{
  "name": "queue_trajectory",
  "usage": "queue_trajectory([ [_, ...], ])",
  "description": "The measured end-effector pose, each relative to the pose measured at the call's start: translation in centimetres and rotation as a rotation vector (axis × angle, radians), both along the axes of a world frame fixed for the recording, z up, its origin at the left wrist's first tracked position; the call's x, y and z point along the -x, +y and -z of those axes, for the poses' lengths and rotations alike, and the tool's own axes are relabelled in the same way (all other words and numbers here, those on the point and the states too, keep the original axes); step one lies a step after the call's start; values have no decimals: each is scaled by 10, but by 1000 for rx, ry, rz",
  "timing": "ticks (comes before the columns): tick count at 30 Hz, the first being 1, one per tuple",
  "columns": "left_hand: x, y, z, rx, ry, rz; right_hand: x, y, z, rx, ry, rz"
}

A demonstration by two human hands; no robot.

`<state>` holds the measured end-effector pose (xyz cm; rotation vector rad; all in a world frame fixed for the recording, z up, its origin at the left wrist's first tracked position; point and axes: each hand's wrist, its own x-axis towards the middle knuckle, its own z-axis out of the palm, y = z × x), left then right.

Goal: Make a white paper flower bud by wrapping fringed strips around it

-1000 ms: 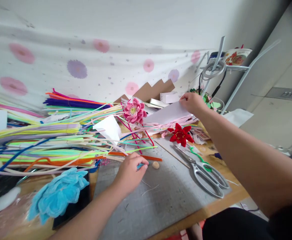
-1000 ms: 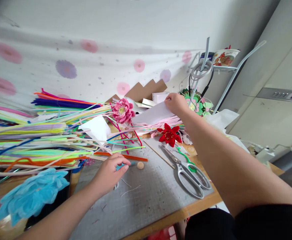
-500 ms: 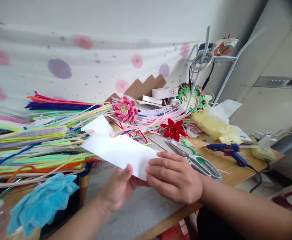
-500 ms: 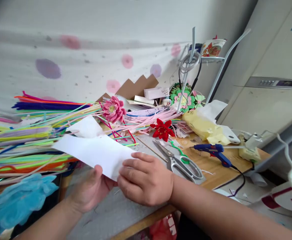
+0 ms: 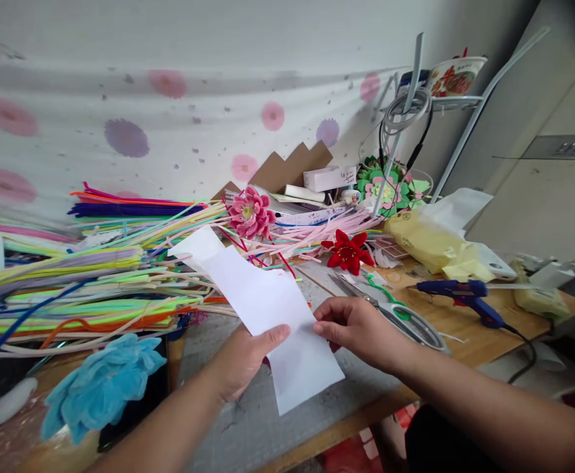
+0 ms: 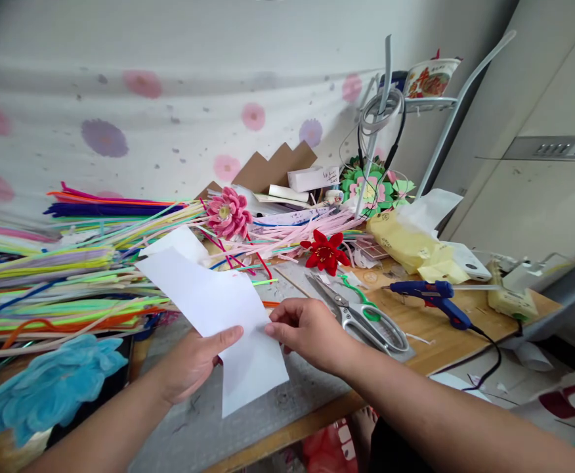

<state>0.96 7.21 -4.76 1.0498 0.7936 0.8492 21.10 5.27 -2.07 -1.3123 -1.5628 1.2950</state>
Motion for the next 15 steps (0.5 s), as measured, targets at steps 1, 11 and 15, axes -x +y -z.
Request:
queue_trajectory([
  [1,0,0,0,-9,9,3,2,0,0,30,14,19],
  [11,-3,-3,-4,-60,37,88,1,-4,2,39,95,65],
  [15,-5,-4,-4,-11,68,70,-10,-4,0,-40,30,108],
])
